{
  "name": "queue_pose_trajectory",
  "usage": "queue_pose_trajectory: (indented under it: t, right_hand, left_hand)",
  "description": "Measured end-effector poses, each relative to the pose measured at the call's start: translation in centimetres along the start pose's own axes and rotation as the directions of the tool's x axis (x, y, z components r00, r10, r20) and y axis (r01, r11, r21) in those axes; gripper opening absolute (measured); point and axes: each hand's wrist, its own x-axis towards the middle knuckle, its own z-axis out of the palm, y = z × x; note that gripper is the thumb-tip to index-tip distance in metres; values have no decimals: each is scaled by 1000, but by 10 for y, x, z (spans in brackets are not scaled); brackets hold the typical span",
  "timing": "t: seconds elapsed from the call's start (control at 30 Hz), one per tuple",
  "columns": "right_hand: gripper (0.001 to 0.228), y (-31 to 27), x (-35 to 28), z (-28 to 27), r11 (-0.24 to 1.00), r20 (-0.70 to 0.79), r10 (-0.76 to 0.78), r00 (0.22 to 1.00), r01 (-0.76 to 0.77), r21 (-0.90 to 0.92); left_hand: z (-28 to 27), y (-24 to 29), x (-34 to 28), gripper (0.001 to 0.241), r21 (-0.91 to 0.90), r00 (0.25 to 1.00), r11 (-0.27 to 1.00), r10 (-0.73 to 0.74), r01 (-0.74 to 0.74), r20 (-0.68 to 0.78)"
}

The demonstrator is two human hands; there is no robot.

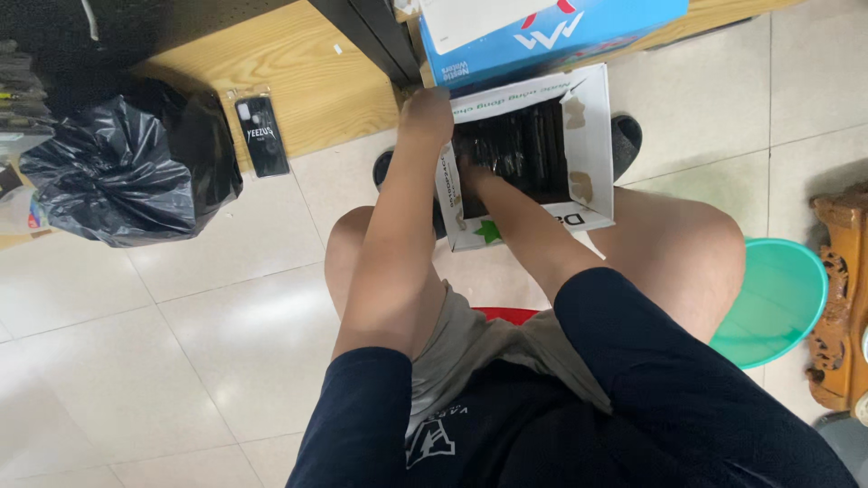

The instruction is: The person wipes several phone cases with a cloth, bundles them with rubber bands, and writes notes in a spiral notebook.

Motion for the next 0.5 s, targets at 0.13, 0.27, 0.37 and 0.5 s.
queue_pose_trajectory:
  t: [0.13, 0.27, 0.37, 0.5]
  right_hand:
    - [55, 8, 7, 11, 976, 90, -46, 995, 64, -208]
    - [50, 20, 5, 7, 910, 158, -67, 985, 125, -395]
    - [47, 26, -48, -52, 881, 153, -229, 961, 271, -388]
    - [57, 30, -143, -132, 844, 208, -165, 964, 247, -476]
  left_hand:
    - [12, -3, 5, 34, -29, 999, 999, 40, -39, 34]
    - [-10, -4, -7, 69, -156, 994, 988, 6, 11, 110]
    - [-51, 8, -48, 76, -155, 980, 986, -36, 68, 198]
    - [-76, 24, -88, 86, -113, 972, 990, -61, 89, 229]
